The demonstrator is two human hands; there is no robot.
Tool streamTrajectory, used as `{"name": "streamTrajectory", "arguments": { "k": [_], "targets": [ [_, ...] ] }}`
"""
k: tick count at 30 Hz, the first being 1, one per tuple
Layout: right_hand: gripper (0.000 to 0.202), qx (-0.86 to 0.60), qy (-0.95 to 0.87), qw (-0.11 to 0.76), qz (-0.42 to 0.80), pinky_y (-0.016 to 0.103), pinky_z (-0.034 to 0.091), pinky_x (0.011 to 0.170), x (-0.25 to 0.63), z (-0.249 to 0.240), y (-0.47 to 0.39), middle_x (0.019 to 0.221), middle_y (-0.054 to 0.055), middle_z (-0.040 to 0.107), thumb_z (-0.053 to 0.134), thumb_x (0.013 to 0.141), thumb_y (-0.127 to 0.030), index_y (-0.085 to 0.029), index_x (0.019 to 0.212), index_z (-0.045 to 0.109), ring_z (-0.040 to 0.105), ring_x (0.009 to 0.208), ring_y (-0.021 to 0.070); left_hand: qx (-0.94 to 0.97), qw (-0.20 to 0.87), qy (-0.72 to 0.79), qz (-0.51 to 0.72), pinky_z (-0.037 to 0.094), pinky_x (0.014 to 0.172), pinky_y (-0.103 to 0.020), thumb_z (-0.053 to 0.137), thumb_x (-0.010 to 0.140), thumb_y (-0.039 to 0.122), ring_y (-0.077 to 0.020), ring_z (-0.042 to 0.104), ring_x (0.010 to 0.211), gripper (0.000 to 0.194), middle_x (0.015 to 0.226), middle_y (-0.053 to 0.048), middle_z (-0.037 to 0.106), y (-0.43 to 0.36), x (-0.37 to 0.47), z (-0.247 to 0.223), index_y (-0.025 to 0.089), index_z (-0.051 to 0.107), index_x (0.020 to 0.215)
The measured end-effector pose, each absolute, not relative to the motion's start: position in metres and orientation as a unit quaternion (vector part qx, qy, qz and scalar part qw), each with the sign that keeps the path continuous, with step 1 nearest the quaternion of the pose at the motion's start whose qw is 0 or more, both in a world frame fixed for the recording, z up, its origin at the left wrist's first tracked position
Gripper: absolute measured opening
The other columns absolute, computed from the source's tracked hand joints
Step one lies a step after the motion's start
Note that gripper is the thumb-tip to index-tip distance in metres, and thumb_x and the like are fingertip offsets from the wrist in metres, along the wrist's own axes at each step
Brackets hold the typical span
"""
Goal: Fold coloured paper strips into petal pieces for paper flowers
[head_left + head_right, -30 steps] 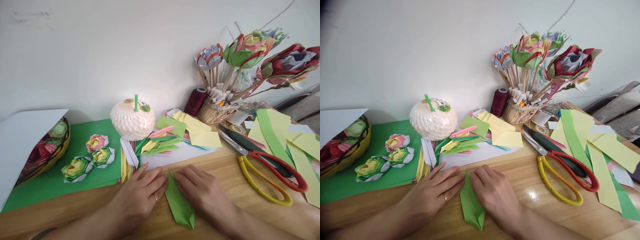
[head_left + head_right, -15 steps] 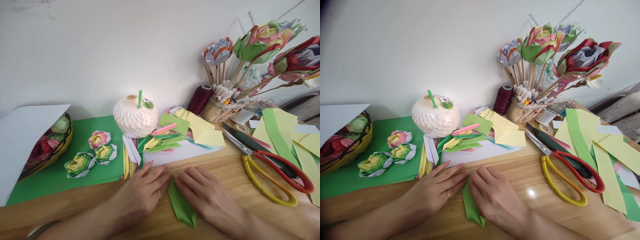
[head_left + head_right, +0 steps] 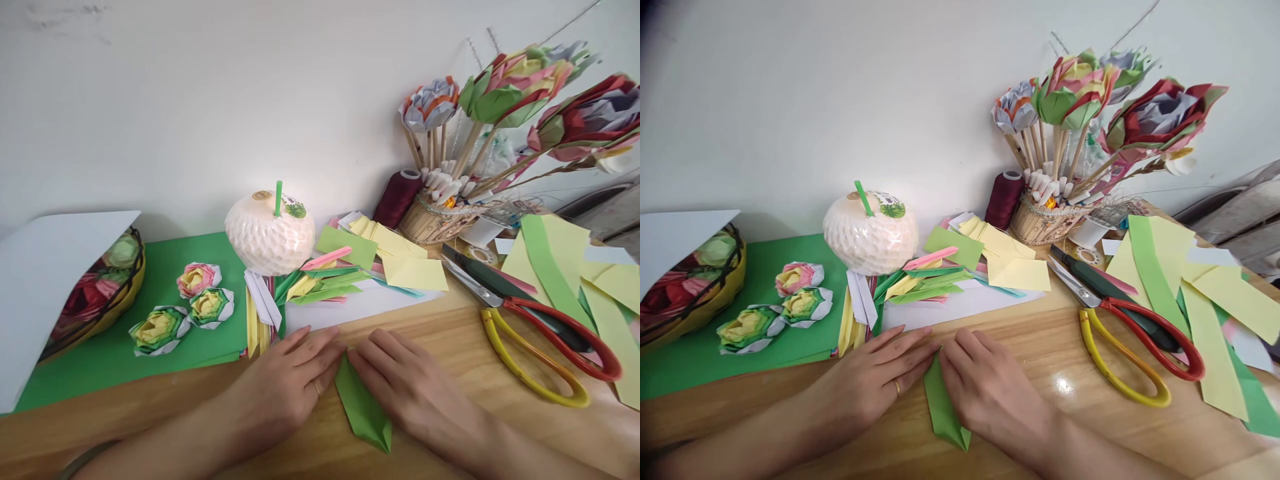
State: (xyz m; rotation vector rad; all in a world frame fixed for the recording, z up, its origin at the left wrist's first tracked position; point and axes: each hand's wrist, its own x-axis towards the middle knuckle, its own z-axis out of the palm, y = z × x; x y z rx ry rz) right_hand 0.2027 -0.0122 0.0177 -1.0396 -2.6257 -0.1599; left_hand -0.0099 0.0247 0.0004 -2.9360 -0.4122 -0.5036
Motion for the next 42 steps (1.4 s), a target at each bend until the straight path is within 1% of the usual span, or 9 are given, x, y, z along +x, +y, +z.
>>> {"name": "streamTrajectory", "arguments": {
  "k": [11, 14, 17, 22, 25, 29, 32, 37, 42],
  "targets": [
    [0.028, -0.358, -0.924, 0.137, 0.008, 0.032, 0.036, 0.057, 0.208, 0.023, -0.010, 0.070, 0.005, 0.053, 0.041, 0.091, -0.009, -0.015, 0.070, 0.057, 0.044, 0.065, 0.0184, -0.972, 0.055, -0.138, -0.180, 0.036, 0.101, -0.040, 0.029, 0.099, 0.012, -0.0272, 0.045, 0.126, 0.035, 0.124, -0.009, 0.061, 0.026, -0.009, -0.006, 0.007, 0.060, 0.117],
    [0.022, -0.380, -0.911, 0.153, 0.043, 0.032, 0.039, 0.062, 0.211, 0.024, -0.010, 0.073, 0.005, 0.054, 0.041, 0.089, -0.011, -0.015, 0.076, 0.059, 0.046, 0.069, 0.0187, -0.974, 0.068, -0.136, -0.168, 0.037, 0.100, -0.039, 0.031, 0.099, 0.013, -0.0270, 0.046, 0.125, 0.034, 0.126, -0.010, 0.060, 0.026, -0.010, -0.004, 0.008, 0.058, 0.120],
    [0.019, -0.387, -0.912, 0.127, 0.044, 0.032, 0.040, 0.064, 0.213, 0.025, -0.009, 0.078, 0.006, 0.056, 0.043, 0.087, -0.008, -0.014, 0.084, 0.061, 0.047, 0.072, 0.0194, -0.975, 0.078, -0.131, -0.160, 0.039, 0.099, -0.039, 0.031, 0.099, 0.013, -0.0265, 0.048, 0.123, 0.035, 0.127, -0.009, 0.059, 0.027, -0.010, -0.001, 0.008, 0.057, 0.121],
    [0.025, -0.326, -0.940, 0.099, 0.016, 0.033, 0.035, 0.061, 0.221, 0.031, -0.001, 0.075, 0.006, 0.058, 0.041, 0.090, -0.009, -0.014, 0.076, 0.060, 0.045, 0.068, 0.0182, -0.972, 0.088, -0.133, -0.174, 0.040, 0.097, -0.042, 0.029, 0.098, 0.011, -0.0275, 0.052, 0.118, 0.037, 0.122, -0.008, 0.063, 0.025, -0.010, 0.001, 0.008, 0.061, 0.114],
    [0.031, -0.345, -0.929, 0.133, -0.002, 0.031, 0.034, 0.058, 0.230, 0.037, 0.004, 0.071, 0.005, 0.058, 0.037, 0.091, -0.009, -0.017, 0.070, 0.059, 0.047, 0.066, 0.0172, -0.960, 0.095, -0.157, -0.210, 0.039, 0.097, -0.043, 0.027, 0.098, 0.009, -0.0261, 0.056, 0.112, 0.039, 0.116, -0.009, 0.066, 0.020, -0.009, -0.002, 0.008, 0.064, 0.109],
    [0.023, -0.420, -0.892, 0.168, 0.018, 0.028, 0.041, 0.061, 0.236, 0.043, 0.001, 0.081, 0.007, 0.061, 0.038, 0.091, -0.012, -0.016, 0.091, 0.061, 0.055, 0.073, 0.0168, -0.937, 0.137, -0.181, -0.266, 0.041, 0.096, -0.045, 0.039, 0.094, 0.006, -0.0252, 0.061, 0.101, 0.030, 0.096, -0.011, 0.071, 0.013, -0.007, -0.005, 0.007, 0.068, 0.093],
    [0.019, -0.450, -0.874, 0.172, 0.067, 0.027, 0.044, 0.060, 0.234, 0.043, -0.011, 0.079, 0.005, 0.059, 0.039, 0.092, -0.015, -0.016, 0.091, 0.059, 0.057, 0.070, 0.0160, -0.924, 0.156, -0.180, -0.298, 0.044, 0.093, -0.044, 0.046, 0.091, 0.004, -0.0239, 0.062, 0.094, 0.025, 0.081, -0.010, 0.070, 0.009, -0.006, -0.005, 0.008, 0.069, 0.082],
    [0.021, -0.468, -0.855, 0.174, 0.141, 0.029, 0.050, 0.069, 0.236, 0.030, -0.028, 0.086, 0.007, 0.061, 0.039, 0.095, -0.013, -0.017, 0.102, 0.059, 0.058, 0.081, 0.0175, -0.930, 0.133, -0.162, -0.302, 0.050, 0.084, -0.037, 0.046, 0.090, 0.001, -0.0225, 0.061, 0.092, 0.023, 0.075, -0.009, 0.066, 0.010, -0.001, -0.004, 0.007, 0.067, 0.081],
    [0.021, -0.449, -0.865, 0.194, 0.113, 0.033, 0.051, 0.074, 0.240, 0.015, -0.028, 0.097, 0.009, 0.061, 0.042, 0.095, -0.015, -0.016, 0.104, 0.061, 0.057, 0.088, 0.0193, -0.940, 0.093, -0.165, -0.282, 0.054, 0.068, -0.033, 0.042, 0.092, 0.005, -0.0221, 0.061, 0.079, 0.026, 0.069, -0.009, 0.060, 0.012, 0.001, -0.005, 0.005, 0.064, 0.079]
  ]
}}
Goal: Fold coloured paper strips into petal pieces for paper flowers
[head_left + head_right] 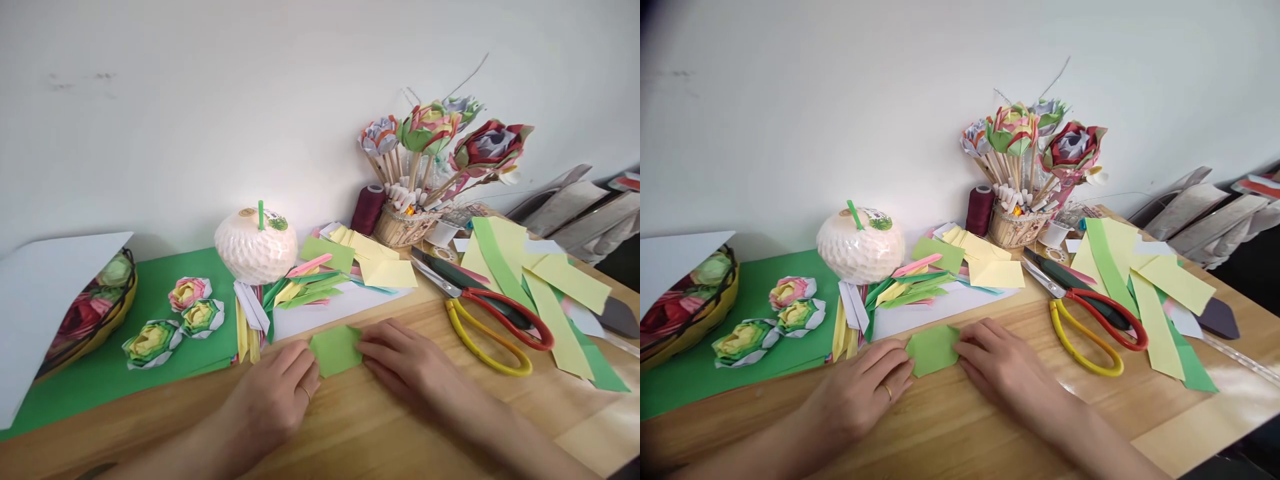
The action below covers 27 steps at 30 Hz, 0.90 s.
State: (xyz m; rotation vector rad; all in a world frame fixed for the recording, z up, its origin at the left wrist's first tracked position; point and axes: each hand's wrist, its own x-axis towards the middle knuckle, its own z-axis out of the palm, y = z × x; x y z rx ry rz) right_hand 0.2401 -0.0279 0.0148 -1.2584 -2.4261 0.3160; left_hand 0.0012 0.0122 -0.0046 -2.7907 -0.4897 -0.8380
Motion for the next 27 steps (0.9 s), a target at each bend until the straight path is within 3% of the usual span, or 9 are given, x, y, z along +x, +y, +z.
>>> {"name": "streamTrajectory", "arguments": {
  "k": [5, 10, 17, 27],
  "targets": [
    [0.021, -0.394, -0.901, 0.180, 0.032, 0.035, 0.051, 0.074, 0.243, 0.009, -0.020, 0.095, 0.010, 0.063, 0.043, 0.095, -0.014, -0.012, 0.105, 0.061, 0.056, 0.089, 0.0215, -0.941, 0.129, -0.145, -0.276, 0.054, 0.064, -0.032, 0.039, 0.090, 0.002, -0.0194, 0.060, 0.069, 0.026, 0.066, -0.007, 0.058, 0.012, 0.003, -0.002, 0.006, 0.063, 0.079],
    [0.021, -0.383, -0.904, 0.186, 0.025, 0.032, 0.049, 0.069, 0.244, 0.009, -0.014, 0.086, 0.008, 0.063, 0.041, 0.094, -0.013, -0.013, 0.092, 0.062, 0.055, 0.080, 0.0189, -0.937, 0.119, -0.152, -0.290, 0.050, 0.057, -0.028, 0.038, 0.087, -0.001, -0.0165, 0.056, 0.060, 0.029, 0.060, -0.003, 0.055, 0.015, 0.006, -0.003, 0.011, 0.059, 0.071],
    [0.014, -0.428, -0.848, 0.267, 0.162, 0.027, 0.048, 0.067, 0.243, 0.004, -0.016, 0.087, 0.006, 0.060, 0.050, 0.091, -0.015, -0.018, 0.085, 0.062, 0.056, 0.080, 0.0160, -0.907, -0.124, -0.298, -0.270, 0.048, 0.061, -0.026, 0.040, 0.086, 0.005, -0.0156, 0.057, 0.070, 0.023, 0.075, -0.002, 0.059, 0.012, 0.003, -0.003, 0.017, 0.054, 0.071],
    [0.015, -0.533, -0.748, 0.277, 0.281, 0.027, 0.048, 0.068, 0.235, 0.006, -0.018, 0.085, 0.004, 0.059, 0.056, 0.088, -0.017, -0.019, 0.073, 0.060, 0.058, 0.078, 0.0153, -0.857, -0.266, -0.374, -0.234, 0.047, 0.069, -0.030, 0.052, 0.087, 0.009, -0.0168, 0.058, 0.077, 0.016, 0.081, 0.000, 0.060, 0.011, 0.004, -0.003, 0.018, 0.057, 0.074]
  ]
}}
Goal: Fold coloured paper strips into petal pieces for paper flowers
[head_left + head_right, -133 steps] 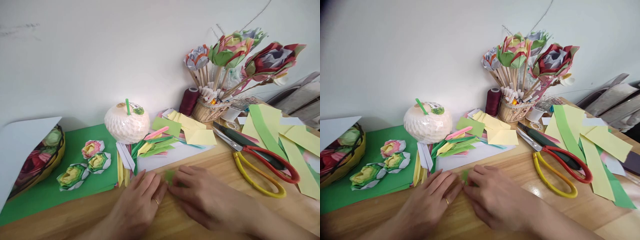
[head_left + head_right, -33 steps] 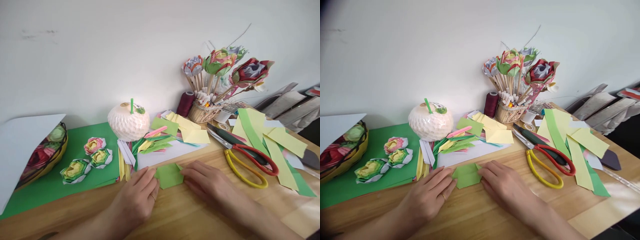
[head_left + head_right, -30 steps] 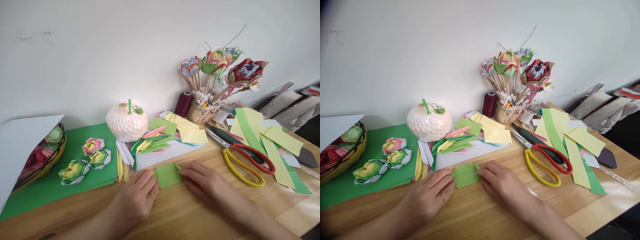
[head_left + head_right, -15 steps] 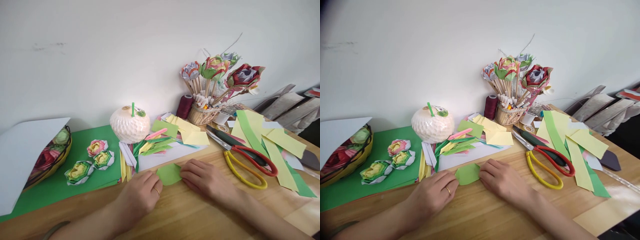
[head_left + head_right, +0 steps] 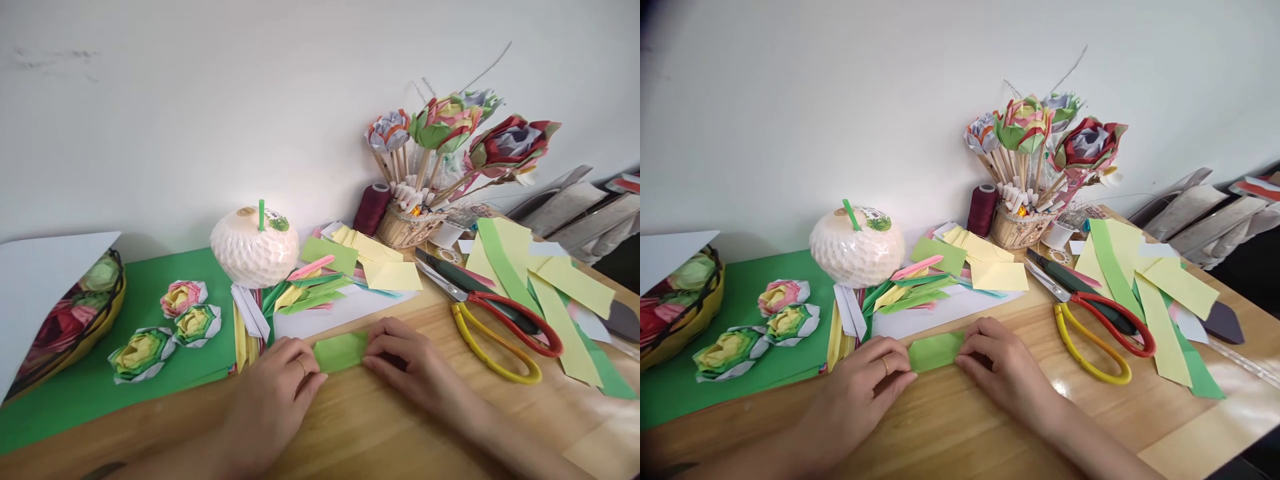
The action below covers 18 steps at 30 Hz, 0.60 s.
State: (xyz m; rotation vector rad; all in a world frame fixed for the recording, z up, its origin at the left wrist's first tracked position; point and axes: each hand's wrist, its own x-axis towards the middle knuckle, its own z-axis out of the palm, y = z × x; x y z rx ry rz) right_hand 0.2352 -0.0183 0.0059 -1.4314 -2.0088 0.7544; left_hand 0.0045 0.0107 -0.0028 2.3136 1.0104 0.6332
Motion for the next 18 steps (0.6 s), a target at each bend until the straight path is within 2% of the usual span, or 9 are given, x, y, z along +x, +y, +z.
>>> {"name": "streamTrajectory", "arguments": {
  "k": [6, 12, 18],
  "targets": [
    [0.014, -0.565, -0.727, 0.281, 0.271, 0.029, 0.048, 0.070, 0.226, 0.006, -0.021, 0.085, 0.003, 0.057, 0.054, 0.086, -0.011, -0.020, 0.075, 0.057, 0.056, 0.081, 0.0165, 0.849, 0.275, 0.410, 0.189, 0.048, 0.070, -0.032, 0.053, 0.085, 0.010, -0.0186, 0.058, 0.079, 0.013, 0.082, 0.000, 0.059, 0.013, 0.007, 0.002, 0.017, 0.055, 0.074],
    [0.013, -0.569, -0.737, 0.265, 0.250, 0.029, 0.046, 0.068, 0.225, 0.006, -0.023, 0.083, 0.003, 0.055, 0.056, 0.086, -0.013, -0.020, 0.075, 0.054, 0.055, 0.080, 0.0170, 0.846, 0.280, 0.422, 0.164, 0.048, 0.069, -0.032, 0.052, 0.086, 0.012, -0.0183, 0.059, 0.079, 0.015, 0.083, 0.000, 0.058, 0.014, 0.010, 0.004, 0.018, 0.056, 0.073],
    [0.015, -0.579, -0.735, 0.258, 0.239, 0.029, 0.045, 0.065, 0.223, 0.004, -0.023, 0.081, 0.002, 0.053, 0.053, 0.087, -0.011, -0.020, 0.074, 0.052, 0.053, 0.076, 0.0169, 0.844, 0.274, 0.422, 0.185, 0.048, 0.067, -0.032, 0.049, 0.082, 0.012, -0.0189, 0.059, 0.078, 0.011, 0.084, -0.002, 0.059, 0.013, 0.011, 0.001, 0.017, 0.055, 0.074]
  ]
}}
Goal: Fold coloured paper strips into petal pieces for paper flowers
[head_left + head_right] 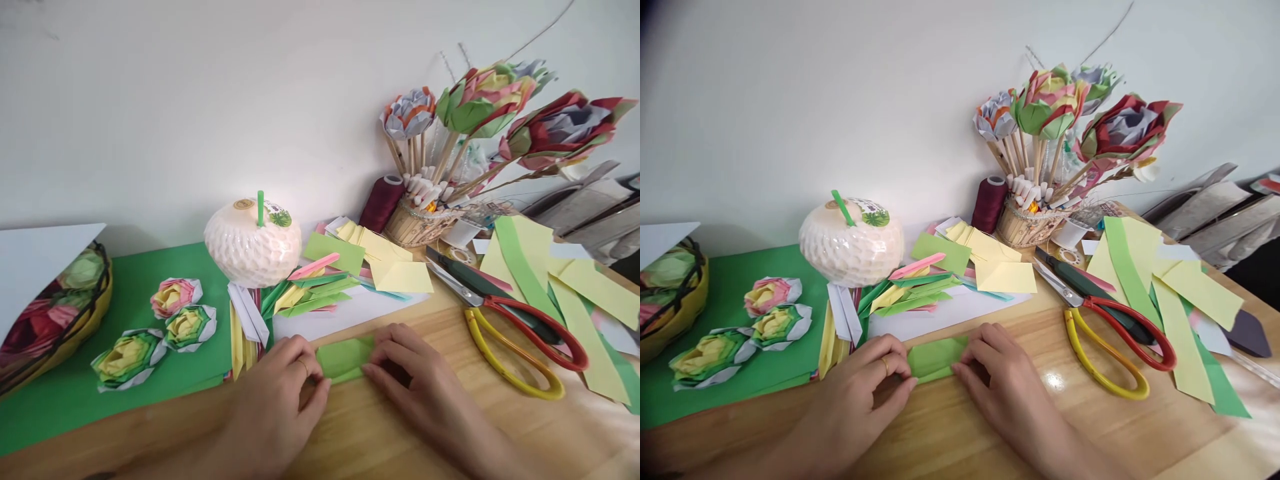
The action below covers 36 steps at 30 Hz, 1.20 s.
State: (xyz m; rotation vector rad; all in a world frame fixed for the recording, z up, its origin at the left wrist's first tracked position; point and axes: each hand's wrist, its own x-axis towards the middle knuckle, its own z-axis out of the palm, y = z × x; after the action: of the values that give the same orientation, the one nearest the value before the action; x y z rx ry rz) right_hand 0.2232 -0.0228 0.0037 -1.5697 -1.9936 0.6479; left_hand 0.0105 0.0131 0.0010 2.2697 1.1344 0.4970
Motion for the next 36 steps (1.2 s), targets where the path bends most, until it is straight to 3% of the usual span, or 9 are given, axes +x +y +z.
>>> {"name": "streamTrajectory", "arguments": {
  "k": [21, 26, 31, 36],
  "targets": [
    [0.017, -0.583, -0.748, 0.249, 0.196, 0.030, 0.043, 0.060, 0.219, 0.001, -0.021, 0.077, 0.002, 0.052, 0.049, 0.086, -0.009, -0.020, 0.073, 0.047, 0.050, 0.072, 0.0175, 0.875, 0.175, 0.397, 0.216, 0.044, 0.056, -0.025, 0.042, 0.072, 0.006, -0.0144, 0.058, 0.065, 0.015, 0.074, 0.001, 0.057, 0.017, 0.012, -0.003, 0.019, 0.046, 0.068],
    [0.017, -0.577, -0.754, 0.253, 0.187, 0.030, 0.043, 0.060, 0.218, 0.000, -0.023, 0.079, 0.003, 0.052, 0.048, 0.087, -0.009, -0.020, 0.075, 0.045, 0.049, 0.073, 0.0179, 0.926, 0.078, 0.329, 0.169, 0.041, 0.051, -0.020, 0.043, 0.085, 0.009, -0.0128, 0.059, 0.068, 0.018, 0.079, 0.001, 0.060, 0.016, 0.008, -0.007, 0.022, 0.055, 0.082],
    [0.015, -0.587, -0.738, 0.259, 0.208, 0.028, 0.044, 0.060, 0.219, -0.002, -0.024, 0.084, 0.002, 0.050, 0.051, 0.086, -0.009, -0.021, 0.080, 0.044, 0.050, 0.072, 0.0160, 0.933, -0.025, 0.280, 0.227, 0.034, 0.041, -0.020, 0.038, 0.097, 0.016, -0.0109, 0.057, 0.058, 0.033, 0.064, 0.002, 0.057, 0.015, 0.009, -0.005, 0.019, 0.057, 0.070],
    [0.018, -0.580, -0.738, 0.262, 0.224, 0.027, 0.045, 0.063, 0.220, 0.000, -0.023, 0.085, 0.002, 0.050, 0.050, 0.084, -0.004, -0.021, 0.080, 0.044, 0.050, 0.075, 0.0153, 0.946, -0.067, 0.190, 0.255, 0.047, 0.053, -0.021, 0.029, 0.094, 0.005, -0.0147, 0.063, 0.075, 0.035, 0.078, -0.003, 0.067, 0.017, 0.002, -0.006, 0.013, 0.063, 0.097]
  ]
}}
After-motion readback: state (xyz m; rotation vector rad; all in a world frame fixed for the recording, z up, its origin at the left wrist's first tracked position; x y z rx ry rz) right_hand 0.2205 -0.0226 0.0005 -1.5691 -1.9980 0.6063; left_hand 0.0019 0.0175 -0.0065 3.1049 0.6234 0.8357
